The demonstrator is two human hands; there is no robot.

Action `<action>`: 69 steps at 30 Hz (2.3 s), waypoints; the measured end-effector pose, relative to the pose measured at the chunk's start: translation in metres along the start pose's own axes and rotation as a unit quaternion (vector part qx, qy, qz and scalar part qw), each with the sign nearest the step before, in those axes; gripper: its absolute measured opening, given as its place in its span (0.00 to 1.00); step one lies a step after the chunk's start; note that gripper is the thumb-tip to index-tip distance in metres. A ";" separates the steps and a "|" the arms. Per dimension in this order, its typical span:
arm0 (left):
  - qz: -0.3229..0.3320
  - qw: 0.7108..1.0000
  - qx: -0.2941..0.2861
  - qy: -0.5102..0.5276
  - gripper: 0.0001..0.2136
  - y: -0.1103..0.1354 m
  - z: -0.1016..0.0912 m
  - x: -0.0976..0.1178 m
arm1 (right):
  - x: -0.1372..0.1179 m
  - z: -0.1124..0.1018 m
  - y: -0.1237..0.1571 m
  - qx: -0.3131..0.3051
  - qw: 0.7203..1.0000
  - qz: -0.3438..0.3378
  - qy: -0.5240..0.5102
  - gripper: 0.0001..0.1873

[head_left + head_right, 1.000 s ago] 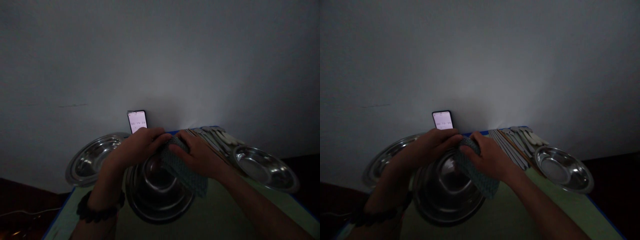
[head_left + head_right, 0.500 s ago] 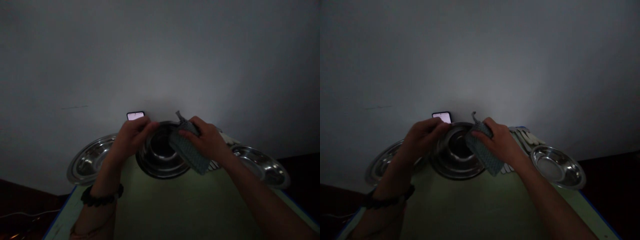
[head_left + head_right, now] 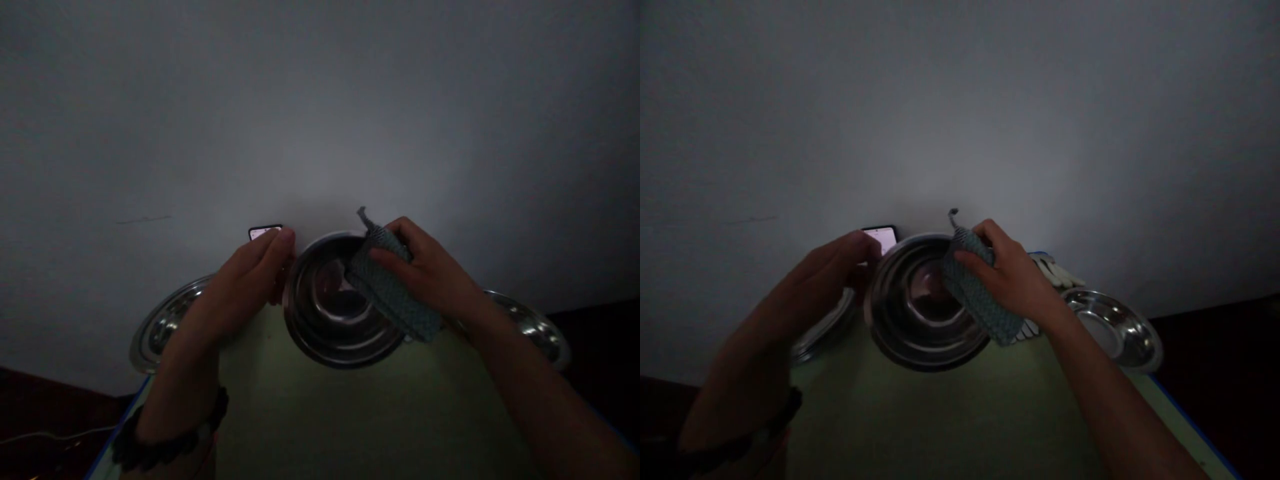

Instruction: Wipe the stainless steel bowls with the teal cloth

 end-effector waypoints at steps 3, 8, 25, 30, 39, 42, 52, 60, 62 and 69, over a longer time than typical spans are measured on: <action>0.043 0.992 -0.105 -0.060 0.16 0.009 0.009 0.009 | -0.013 0.010 0.007 -0.115 0.993 -0.018 0.036 0.09; 0.092 0.983 -0.102 -0.124 0.15 0.009 0.018 0.019 | -0.018 0.018 0.010 -0.109 0.993 -0.018 0.030 0.11; -0.055 0.980 0.185 0.052 0.18 -0.003 -0.009 -0.005 | 0.034 0.018 0.013 0.194 0.947 0.128 -0.220 0.19; -0.038 0.994 -0.003 -0.100 0.18 0.000 -0.006 -0.011 | 0.015 -0.017 0.006 -0.014 0.996 0.086 -0.031 0.15; 0.097 0.972 -0.122 -0.176 0.10 0.008 0.024 0.011 | -0.014 0.010 0.017 -0.207 0.974 0.014 0.089 0.13; 0.111 0.973 -0.140 -0.143 0.12 0.008 0.027 0.012 | -0.016 0.014 0.015 -0.196 0.977 0.004 0.085 0.13; 0.013 0.957 0.237 0.165 0.17 -0.001 -0.010 -0.031 | -0.014 0.014 0.013 0.135 0.984 0.034 -0.114 0.15; -0.076 0.967 0.205 0.128 0.15 -0.007 0.019 -0.023 | 0.011 -0.003 0.012 0.251 0.948 0.108 -0.162 0.14; -0.062 0.994 0.027 0.082 0.16 -0.009 0.027 -0.024 | 0.012 -0.015 0.006 0.183 0.964 0.113 -0.154 0.14; 0.029 0.977 -0.146 -0.154 0.14 0.006 0.016 -0.022 | -0.012 0.002 0.011 -0.107 0.992 0.068 -0.001 0.07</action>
Point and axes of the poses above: each hand's wrist, its own y-axis away from the middle knuckle, its own z-axis out of the palm, x = y × z, the point moved 6 cm from there along -y, towards the middle knuckle, and after that the axes turned 12 degrees about -y, right-handed, at the moved point
